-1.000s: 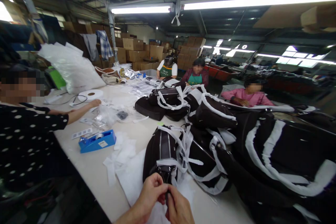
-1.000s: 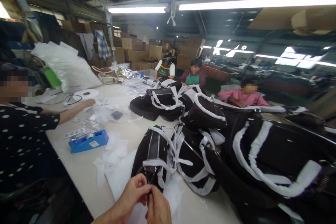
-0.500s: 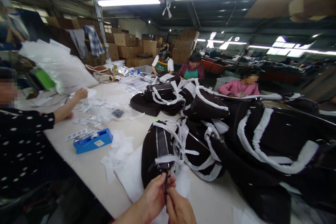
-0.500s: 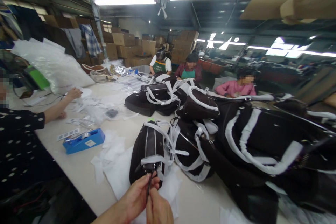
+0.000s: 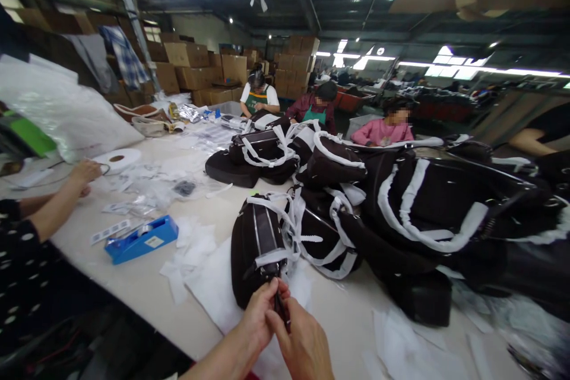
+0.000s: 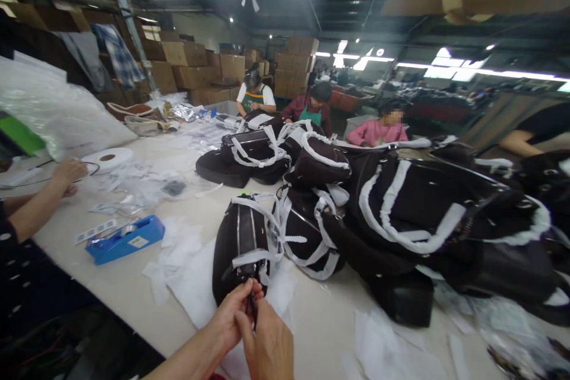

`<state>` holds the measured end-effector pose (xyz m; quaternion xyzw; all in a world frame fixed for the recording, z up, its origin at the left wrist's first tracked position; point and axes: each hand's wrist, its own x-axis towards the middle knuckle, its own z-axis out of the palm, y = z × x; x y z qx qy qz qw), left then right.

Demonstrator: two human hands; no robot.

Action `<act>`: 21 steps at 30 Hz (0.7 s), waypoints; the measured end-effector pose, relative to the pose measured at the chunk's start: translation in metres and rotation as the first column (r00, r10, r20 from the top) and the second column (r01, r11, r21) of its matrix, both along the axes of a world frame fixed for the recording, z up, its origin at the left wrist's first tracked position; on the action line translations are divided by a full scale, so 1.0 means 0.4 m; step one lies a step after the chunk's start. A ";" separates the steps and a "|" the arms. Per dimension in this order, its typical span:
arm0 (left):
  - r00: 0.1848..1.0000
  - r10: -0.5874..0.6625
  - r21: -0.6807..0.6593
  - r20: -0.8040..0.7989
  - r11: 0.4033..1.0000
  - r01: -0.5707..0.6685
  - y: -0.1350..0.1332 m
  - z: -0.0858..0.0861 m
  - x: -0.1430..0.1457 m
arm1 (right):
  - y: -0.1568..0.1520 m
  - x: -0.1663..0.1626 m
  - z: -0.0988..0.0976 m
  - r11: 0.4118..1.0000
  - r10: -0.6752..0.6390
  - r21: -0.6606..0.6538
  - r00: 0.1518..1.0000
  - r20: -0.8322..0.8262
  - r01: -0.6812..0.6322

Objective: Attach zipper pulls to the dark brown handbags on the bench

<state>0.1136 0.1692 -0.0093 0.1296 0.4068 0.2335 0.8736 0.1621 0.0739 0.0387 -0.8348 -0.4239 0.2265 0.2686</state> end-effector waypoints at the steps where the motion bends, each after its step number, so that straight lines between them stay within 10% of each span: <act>1: 1.000 0.020 -0.001 -0.018 1.000 -0.020 -0.001 0.005 0.003 | 0.008 0.000 0.013 0.998 0.021 -0.061 0.996 0.082 -0.016; 9: 0.999 0.028 -0.016 -0.047 0.999 -0.029 0.008 0.025 0.006 | 0.036 0.011 0.023 0.984 0.090 -0.166 0.980 0.177 -0.060; 14: 0.947 -0.106 -0.082 0.304 0.987 0.137 0.022 0.019 -0.037 | 0.024 0.045 -0.019 0.973 -0.050 0.182 0.904 -0.425 0.140; 21: 0.937 -0.050 -0.211 0.345 0.969 0.129 0.004 0.012 -0.024 | 0.027 0.052 -0.067 0.956 -0.044 0.162 0.664 -0.747 0.246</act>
